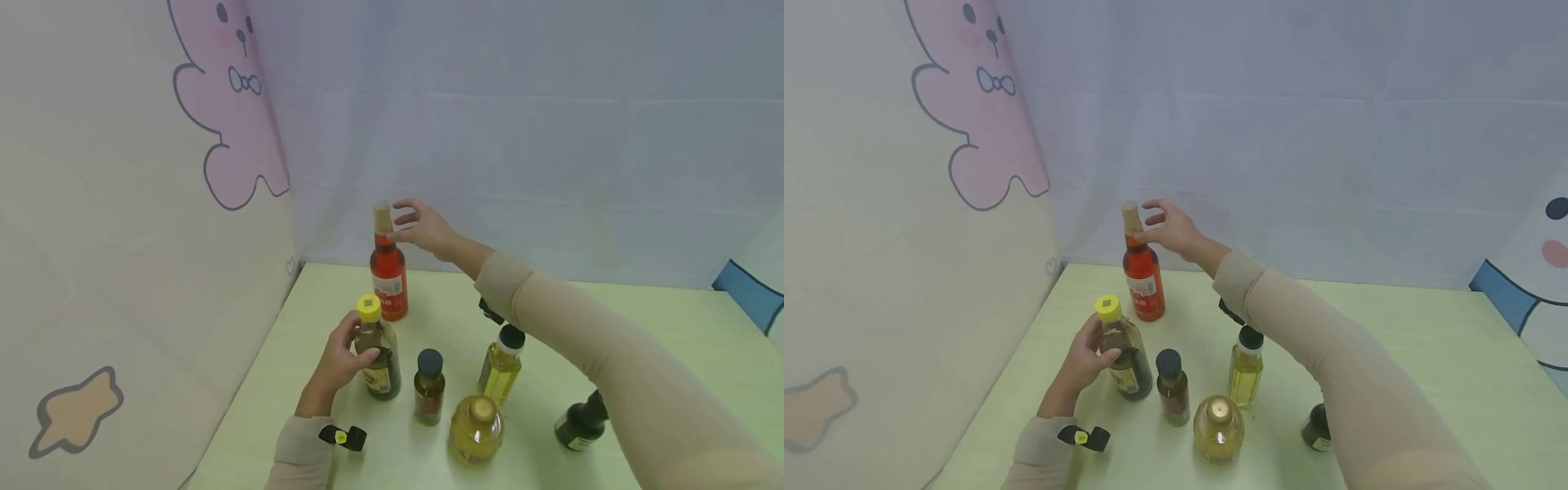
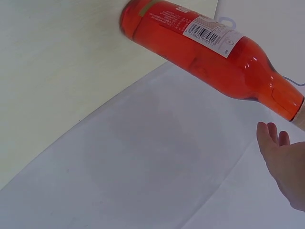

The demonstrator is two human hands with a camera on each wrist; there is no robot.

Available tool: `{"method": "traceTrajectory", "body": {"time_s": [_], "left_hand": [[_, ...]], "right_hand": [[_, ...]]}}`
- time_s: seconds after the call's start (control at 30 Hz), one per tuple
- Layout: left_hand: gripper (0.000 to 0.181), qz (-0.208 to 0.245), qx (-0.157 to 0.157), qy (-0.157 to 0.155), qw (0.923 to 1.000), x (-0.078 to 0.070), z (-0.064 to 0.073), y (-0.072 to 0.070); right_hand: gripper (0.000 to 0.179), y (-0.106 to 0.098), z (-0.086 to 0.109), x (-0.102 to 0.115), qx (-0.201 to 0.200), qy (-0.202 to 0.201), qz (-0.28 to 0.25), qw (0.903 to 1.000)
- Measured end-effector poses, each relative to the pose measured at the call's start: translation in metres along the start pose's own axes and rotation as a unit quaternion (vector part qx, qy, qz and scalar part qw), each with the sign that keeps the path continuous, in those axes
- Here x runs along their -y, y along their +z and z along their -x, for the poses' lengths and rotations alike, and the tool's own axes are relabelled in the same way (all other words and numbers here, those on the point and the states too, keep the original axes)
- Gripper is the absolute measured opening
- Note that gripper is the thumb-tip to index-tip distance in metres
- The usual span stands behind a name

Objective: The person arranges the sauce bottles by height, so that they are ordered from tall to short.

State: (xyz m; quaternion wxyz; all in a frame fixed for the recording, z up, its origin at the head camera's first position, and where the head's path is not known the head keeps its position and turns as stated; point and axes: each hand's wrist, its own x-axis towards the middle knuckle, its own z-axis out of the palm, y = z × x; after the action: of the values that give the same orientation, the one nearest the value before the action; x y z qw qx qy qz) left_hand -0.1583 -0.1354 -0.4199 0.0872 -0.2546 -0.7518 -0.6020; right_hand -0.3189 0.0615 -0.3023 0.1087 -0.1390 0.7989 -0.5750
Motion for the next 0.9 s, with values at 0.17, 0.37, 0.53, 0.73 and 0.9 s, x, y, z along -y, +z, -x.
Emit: {"method": "traceTrajectory", "body": {"time_s": [0.17,0.37,0.53,0.73,0.9], "left_hand": [[0.049,0.004,-0.002,0.003,1.0,-0.005,-0.001,0.001],[0.05,0.008,-0.004,0.004,1.0,-0.005,-0.003,0.002],[0.051,0.003,-0.007,-0.004,1.0,-0.006,0.0,0.002],[0.052,0.005,-0.009,-0.014,0.9998,-0.005,0.002,0.003],[0.051,0.007,-0.009,-0.02,0.9997,-0.004,0.002,0.003]], "right_hand": [[0.068,-0.009,0.011,0.006,0.002,0.002,0.02,0.9998],[0.065,-0.019,0.021,0.012,0.008,0.007,0.039,0.9992],[0.064,-0.031,0.03,0.017,0.017,0.009,0.038,0.9991],[0.061,-0.045,0.041,0.021,0.021,0.002,0.028,0.9994],[0.06,-0.057,0.05,0.02,0.021,0.0,0.001,0.9998]]}}
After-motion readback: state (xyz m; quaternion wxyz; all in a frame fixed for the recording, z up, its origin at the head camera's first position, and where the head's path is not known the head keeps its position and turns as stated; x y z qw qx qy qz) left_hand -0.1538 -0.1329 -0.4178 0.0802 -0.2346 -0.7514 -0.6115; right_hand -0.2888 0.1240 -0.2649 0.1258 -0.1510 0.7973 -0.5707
